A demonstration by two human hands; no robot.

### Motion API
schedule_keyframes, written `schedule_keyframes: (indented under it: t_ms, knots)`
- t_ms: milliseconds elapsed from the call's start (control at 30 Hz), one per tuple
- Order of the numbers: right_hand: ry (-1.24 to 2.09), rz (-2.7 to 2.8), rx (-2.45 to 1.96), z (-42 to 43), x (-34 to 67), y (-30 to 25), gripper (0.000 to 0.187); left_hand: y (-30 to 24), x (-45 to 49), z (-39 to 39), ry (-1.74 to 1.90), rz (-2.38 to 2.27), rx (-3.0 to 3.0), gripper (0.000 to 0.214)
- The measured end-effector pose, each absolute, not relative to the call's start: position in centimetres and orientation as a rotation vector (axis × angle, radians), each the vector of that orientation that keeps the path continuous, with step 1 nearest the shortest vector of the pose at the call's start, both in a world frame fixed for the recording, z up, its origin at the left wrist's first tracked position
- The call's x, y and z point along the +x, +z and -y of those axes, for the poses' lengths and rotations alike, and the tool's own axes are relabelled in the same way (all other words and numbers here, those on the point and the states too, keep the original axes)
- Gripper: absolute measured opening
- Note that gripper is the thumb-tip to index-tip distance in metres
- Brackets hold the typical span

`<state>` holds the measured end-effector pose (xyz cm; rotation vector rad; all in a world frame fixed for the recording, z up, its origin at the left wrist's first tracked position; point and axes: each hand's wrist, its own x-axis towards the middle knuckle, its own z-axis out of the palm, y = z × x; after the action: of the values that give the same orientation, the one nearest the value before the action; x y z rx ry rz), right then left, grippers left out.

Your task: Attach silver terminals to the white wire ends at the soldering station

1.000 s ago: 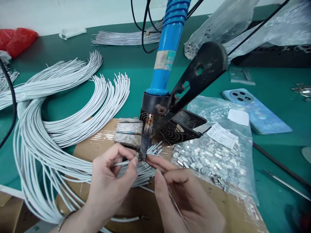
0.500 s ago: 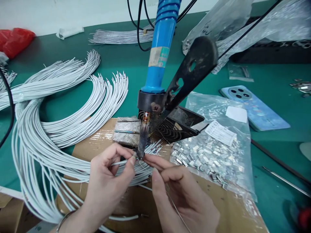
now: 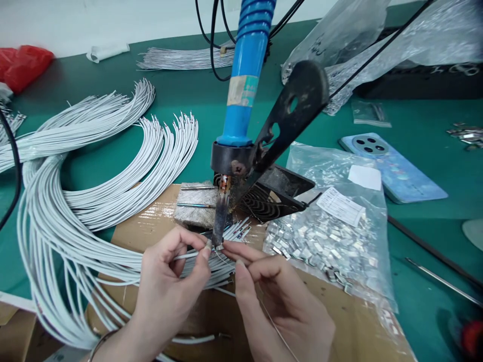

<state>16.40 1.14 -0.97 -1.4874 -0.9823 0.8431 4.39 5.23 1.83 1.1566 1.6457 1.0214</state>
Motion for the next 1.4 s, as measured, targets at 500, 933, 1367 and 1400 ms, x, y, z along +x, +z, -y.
schedule_keyframes:
  t_ms: [500, 933, 1367, 1400]
  knots:
    - [0.847, 0.952, -1.469, -1.15, 16.25, -0.84, 0.026, 1.75, 4.65, -5.16, 1.038, -1.698, 1.172, 0.009]
    - [0.849, 0.949, -1.473, -1.27, 16.20, -0.94, 0.024, 1.80, 4.63, -5.23, 1.017, -1.699, 1.129, 0.007]
    - [0.820, 0.947, -1.452, -1.35, 16.02, -0.89, 0.023, 1.94, 4.79, -5.37, 1.057, -1.686, 1.113, 0.008]
    - [0.820, 0.944, -1.454, -1.36, 15.99, -0.88, 0.023, 1.94, 4.81, -5.39, 1.059, -1.687, 1.108, 0.008]
